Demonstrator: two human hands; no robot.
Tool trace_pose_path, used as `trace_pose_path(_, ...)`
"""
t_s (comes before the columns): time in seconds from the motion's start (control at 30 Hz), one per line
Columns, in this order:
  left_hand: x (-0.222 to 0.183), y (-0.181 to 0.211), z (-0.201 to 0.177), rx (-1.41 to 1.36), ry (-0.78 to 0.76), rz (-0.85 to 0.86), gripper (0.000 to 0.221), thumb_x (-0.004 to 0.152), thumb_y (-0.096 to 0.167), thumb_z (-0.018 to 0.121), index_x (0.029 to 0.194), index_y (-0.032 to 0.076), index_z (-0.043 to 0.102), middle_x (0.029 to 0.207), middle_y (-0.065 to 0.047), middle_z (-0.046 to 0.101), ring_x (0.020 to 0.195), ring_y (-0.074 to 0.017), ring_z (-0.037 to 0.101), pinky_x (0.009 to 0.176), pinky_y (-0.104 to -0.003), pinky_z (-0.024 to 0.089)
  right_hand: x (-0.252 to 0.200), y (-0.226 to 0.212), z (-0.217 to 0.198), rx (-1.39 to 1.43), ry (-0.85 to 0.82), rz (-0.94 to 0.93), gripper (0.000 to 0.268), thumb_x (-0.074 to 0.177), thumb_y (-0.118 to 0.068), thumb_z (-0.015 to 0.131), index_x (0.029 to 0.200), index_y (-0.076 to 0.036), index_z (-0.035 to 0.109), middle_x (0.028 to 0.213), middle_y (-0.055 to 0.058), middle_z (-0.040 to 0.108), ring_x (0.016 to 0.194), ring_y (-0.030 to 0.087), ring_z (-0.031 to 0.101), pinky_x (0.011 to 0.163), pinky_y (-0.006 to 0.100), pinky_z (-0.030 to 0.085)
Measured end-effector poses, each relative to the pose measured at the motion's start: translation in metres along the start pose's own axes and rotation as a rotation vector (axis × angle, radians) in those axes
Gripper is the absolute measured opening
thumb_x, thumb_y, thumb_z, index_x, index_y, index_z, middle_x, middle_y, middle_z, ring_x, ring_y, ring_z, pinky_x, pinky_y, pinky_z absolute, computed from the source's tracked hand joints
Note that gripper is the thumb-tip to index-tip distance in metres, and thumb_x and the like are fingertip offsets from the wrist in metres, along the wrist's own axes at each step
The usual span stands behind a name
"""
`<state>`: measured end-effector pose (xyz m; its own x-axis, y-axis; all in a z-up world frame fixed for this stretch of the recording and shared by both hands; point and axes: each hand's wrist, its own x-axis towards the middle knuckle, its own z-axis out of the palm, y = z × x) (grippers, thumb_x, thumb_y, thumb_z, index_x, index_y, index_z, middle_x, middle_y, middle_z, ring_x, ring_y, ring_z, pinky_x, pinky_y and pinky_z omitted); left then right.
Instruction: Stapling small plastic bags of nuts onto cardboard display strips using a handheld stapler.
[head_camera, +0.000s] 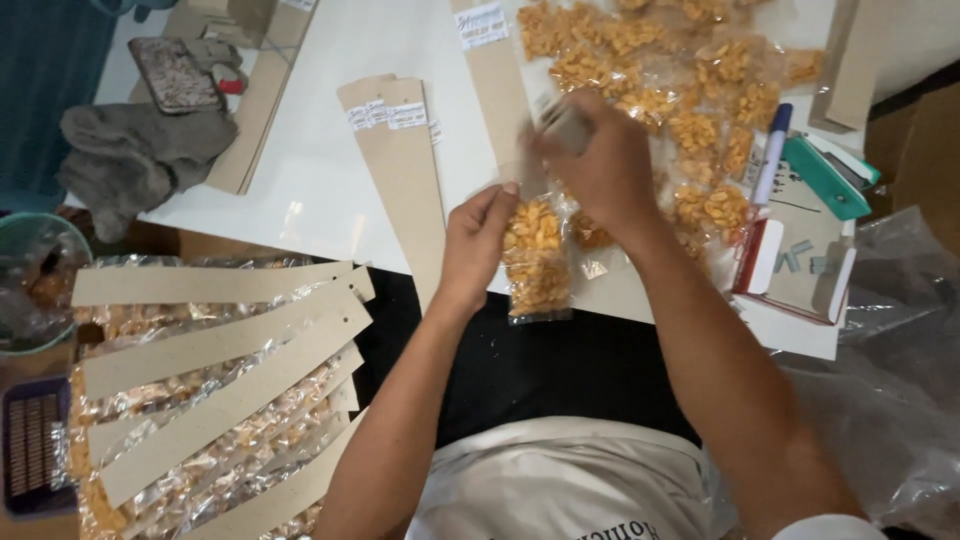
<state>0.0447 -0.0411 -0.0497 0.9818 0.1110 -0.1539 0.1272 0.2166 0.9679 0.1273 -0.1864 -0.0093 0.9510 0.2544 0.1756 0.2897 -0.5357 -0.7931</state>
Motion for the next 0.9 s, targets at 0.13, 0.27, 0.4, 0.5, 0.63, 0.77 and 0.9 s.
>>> trace_pose_path(0.13,-0.011,-0.001,0.004,0.137,0.031,0.187,0.036,0.106,0.033,0.049,0.078,0.013,0.056,0.068,0.007,0.047,0.068,-0.0063,0.047,0.062,-0.024,0.038,0.000,-0.014,0.013,0.701,0.129,0.334,0.053,0.086,-0.066,0.055,0.095,-0.015,0.067,0.077,0.000,0.068,0.060,0.011,0.065,0.052,0.027,0.054)
trace_pose_path(0.27,-0.014,-0.006,0.002,0.289,0.048,0.207,0.040,0.106,0.036,0.047,0.104,0.009,0.076,0.085,0.002,0.066,0.077,-0.0106,0.055,0.071,-0.027,0.044,-0.001,-0.047,0.017,0.611,0.177,0.564,0.074,0.066,-0.079,0.043,0.094,-0.015,0.065,0.103,0.004,0.069,0.103,0.020,0.067,0.086,0.037,0.056)
trace_pose_path(0.4,-0.018,-0.008,0.002,0.420,-0.139,0.272,0.041,0.102,0.037,0.053,0.127,0.010,0.069,0.113,-0.012,0.076,0.093,-0.0181,0.073,0.082,-0.030,0.056,-0.010,-0.015,0.024,0.702,0.196,0.198,0.059,0.097,-0.064,0.037,0.061,-0.019,0.053,0.049,-0.006,0.047,0.037,0.008,0.050,0.041,0.023,0.046)
trace_pose_path(0.5,-0.006,-0.047,-0.005,0.379,-0.119,0.295,0.030,0.104,0.029,0.052,0.114,0.009,0.072,0.110,-0.008,0.078,0.092,-0.0149,0.070,0.081,-0.030,0.053,-0.033,-0.035,-0.009,0.440,0.111,0.412,0.052,0.090,-0.067,0.041,0.099,-0.017,0.054,0.099,0.003,0.051,0.090,0.019,0.054,0.076,0.041,0.050)
trace_pose_path(0.63,0.010,-0.049,-0.029,0.037,0.117,0.113,0.026,0.100,0.037,0.059,0.096,0.013,0.070,0.092,0.004,0.070,0.089,-0.0064,0.060,0.081,-0.024,0.048,-0.094,0.062,-0.057,-0.618,-0.115,-0.179,0.053,0.080,-0.011,0.076,0.131,-0.015,0.061,0.125,0.015,0.067,0.108,0.042,0.061,0.077,0.055,0.049)
trace_pose_path(0.77,0.015,-0.021,-0.035,-0.121,0.230,-0.257,0.087,0.088,0.045,0.059,0.156,-0.001,0.028,0.165,-0.023,0.029,0.144,-0.0401,0.044,0.113,-0.055,0.043,-0.125,0.084,-0.057,-1.228,-0.155,-0.482,0.077,0.061,-0.013,0.079,0.135,-0.031,0.065,0.112,0.005,0.060,0.101,0.029,0.059,0.084,0.041,0.046)
trace_pose_path(0.9,0.008,-0.011,-0.028,-0.335,0.205,-0.219,0.071,0.099,0.034,0.056,0.155,-0.004,0.035,0.128,-0.022,0.056,0.120,-0.0332,0.058,0.103,-0.044,0.051,-0.092,0.081,-0.054,-0.368,-0.075,-0.329,0.025,0.080,-0.008,0.083,0.102,-0.014,0.073,0.102,0.006,0.068,0.100,0.027,0.063,0.087,0.038,0.047)
